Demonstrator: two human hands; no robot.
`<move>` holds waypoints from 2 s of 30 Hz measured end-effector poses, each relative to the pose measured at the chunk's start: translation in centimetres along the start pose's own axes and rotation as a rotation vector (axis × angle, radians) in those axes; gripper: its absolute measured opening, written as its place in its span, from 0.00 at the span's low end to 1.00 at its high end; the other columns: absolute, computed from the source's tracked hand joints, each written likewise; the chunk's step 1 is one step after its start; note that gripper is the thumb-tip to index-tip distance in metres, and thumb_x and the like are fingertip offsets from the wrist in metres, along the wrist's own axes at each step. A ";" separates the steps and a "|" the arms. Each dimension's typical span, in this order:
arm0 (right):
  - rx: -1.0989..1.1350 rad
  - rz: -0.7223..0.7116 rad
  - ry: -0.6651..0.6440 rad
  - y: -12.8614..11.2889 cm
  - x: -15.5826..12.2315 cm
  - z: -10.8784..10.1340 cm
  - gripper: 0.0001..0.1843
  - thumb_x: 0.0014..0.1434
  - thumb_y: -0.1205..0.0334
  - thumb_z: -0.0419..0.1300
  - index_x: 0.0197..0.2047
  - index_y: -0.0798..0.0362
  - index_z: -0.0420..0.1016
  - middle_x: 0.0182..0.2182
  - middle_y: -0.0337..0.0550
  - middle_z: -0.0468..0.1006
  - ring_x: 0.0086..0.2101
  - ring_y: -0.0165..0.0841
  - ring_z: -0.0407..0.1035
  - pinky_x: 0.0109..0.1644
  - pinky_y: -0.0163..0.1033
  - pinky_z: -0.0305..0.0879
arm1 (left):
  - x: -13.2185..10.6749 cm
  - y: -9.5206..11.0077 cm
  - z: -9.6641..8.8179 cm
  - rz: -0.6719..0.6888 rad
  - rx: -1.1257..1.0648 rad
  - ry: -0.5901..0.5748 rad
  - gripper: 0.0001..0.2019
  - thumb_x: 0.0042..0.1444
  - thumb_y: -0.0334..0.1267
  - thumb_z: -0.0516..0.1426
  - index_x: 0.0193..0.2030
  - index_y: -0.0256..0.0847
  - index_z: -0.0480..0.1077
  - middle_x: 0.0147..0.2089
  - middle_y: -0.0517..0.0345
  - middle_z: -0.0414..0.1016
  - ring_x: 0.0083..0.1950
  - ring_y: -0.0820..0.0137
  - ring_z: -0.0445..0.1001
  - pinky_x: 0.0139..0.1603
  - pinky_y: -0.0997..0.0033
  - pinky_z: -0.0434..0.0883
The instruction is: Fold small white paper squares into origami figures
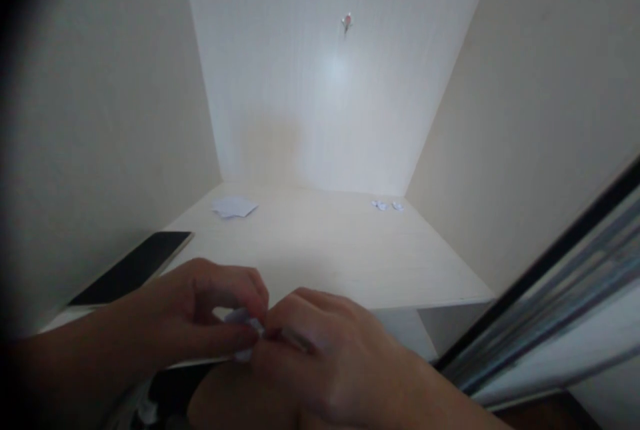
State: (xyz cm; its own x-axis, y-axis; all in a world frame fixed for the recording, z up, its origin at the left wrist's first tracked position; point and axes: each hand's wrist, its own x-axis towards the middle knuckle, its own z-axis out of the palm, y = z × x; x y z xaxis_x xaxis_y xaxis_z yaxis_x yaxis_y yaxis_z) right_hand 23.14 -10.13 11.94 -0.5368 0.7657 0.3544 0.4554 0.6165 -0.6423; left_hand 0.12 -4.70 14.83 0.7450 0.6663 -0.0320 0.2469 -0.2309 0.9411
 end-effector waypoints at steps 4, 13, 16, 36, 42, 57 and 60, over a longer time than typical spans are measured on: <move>-0.134 -0.080 -0.034 0.1 0.4 0.0 0.09 0.72 0.56 0.56 0.44 0.51 0.73 0.39 0.42 0.78 0.36 0.29 0.72 0.40 0.33 0.67 | 0.2 -0.4 0.0 -0.109 -0.121 -0.025 0.08 0.56 0.43 0.67 0.38 0.43 0.81 0.37 0.60 0.81 0.39 0.69 0.78 0.39 0.77 0.73; -0.360 -0.153 -0.047 0.4 1.2 -0.1 0.16 0.74 0.54 0.48 0.41 0.51 0.73 0.29 0.39 0.75 0.27 0.29 0.68 0.31 0.34 0.59 | 0.9 -2.1 0.0 -0.058 -0.117 -0.015 0.09 0.58 0.45 0.66 0.40 0.42 0.80 0.37 0.58 0.82 0.39 0.68 0.78 0.41 0.76 0.73; -0.327 -0.115 -0.080 0.8 1.2 -0.4 0.15 0.73 0.54 0.50 0.44 0.51 0.74 0.30 0.39 0.77 0.27 0.28 0.70 0.31 0.33 0.60 | 1.1 -1.7 0.2 -0.090 -0.182 0.006 0.10 0.55 0.44 0.68 0.38 0.41 0.79 0.36 0.59 0.81 0.38 0.69 0.78 0.41 0.74 0.74; -0.410 -0.281 0.096 4.2 1.4 0.8 0.10 0.65 0.72 0.56 0.45 0.50 0.75 0.38 0.42 0.76 0.29 0.28 0.65 0.28 0.34 0.55 | 2.3 -3.5 1.2 -0.118 -0.468 0.156 0.16 0.50 0.45 0.71 0.39 0.36 0.77 0.37 0.55 0.83 0.41 0.67 0.82 0.50 0.62 0.78; -0.288 -0.202 0.104 4.4 1.5 1.2 0.12 0.64 0.74 0.56 0.45 0.50 0.75 0.40 0.44 0.73 0.32 0.30 0.68 0.32 0.35 0.63 | 2.9 -3.8 1.9 -0.132 -0.533 0.250 0.15 0.47 0.41 0.73 0.37 0.35 0.77 0.35 0.56 0.83 0.39 0.67 0.82 0.50 0.61 0.79; -0.104 0.020 0.192 2.7 2.4 1.8 0.11 0.67 0.70 0.53 0.36 0.50 0.73 0.42 0.46 0.64 0.39 0.35 0.65 0.37 0.39 0.66 | 3.2 -3.4 3.0 -0.160 -0.592 0.404 0.08 0.53 0.37 0.68 0.34 0.34 0.77 0.33 0.53 0.83 0.37 0.68 0.82 0.45 0.66 0.81; -0.050 0.116 0.232 2.7 2.4 2.1 0.10 0.67 0.67 0.55 0.35 0.49 0.75 0.48 0.47 0.64 0.39 0.35 0.66 0.33 0.37 0.67 | 3.3 -3.9 3.2 -0.129 -0.574 0.416 0.08 0.53 0.38 0.68 0.34 0.35 0.78 0.33 0.53 0.83 0.37 0.67 0.82 0.44 0.66 0.81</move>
State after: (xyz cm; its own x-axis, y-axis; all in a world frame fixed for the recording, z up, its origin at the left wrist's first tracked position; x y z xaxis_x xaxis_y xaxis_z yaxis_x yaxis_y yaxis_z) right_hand 21.58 -7.02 9.57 -0.3049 0.8496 0.4304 0.5420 0.5264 -0.6551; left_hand 3.56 -3.88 9.94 0.4061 0.9043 -0.1319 -0.1321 0.2009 0.9706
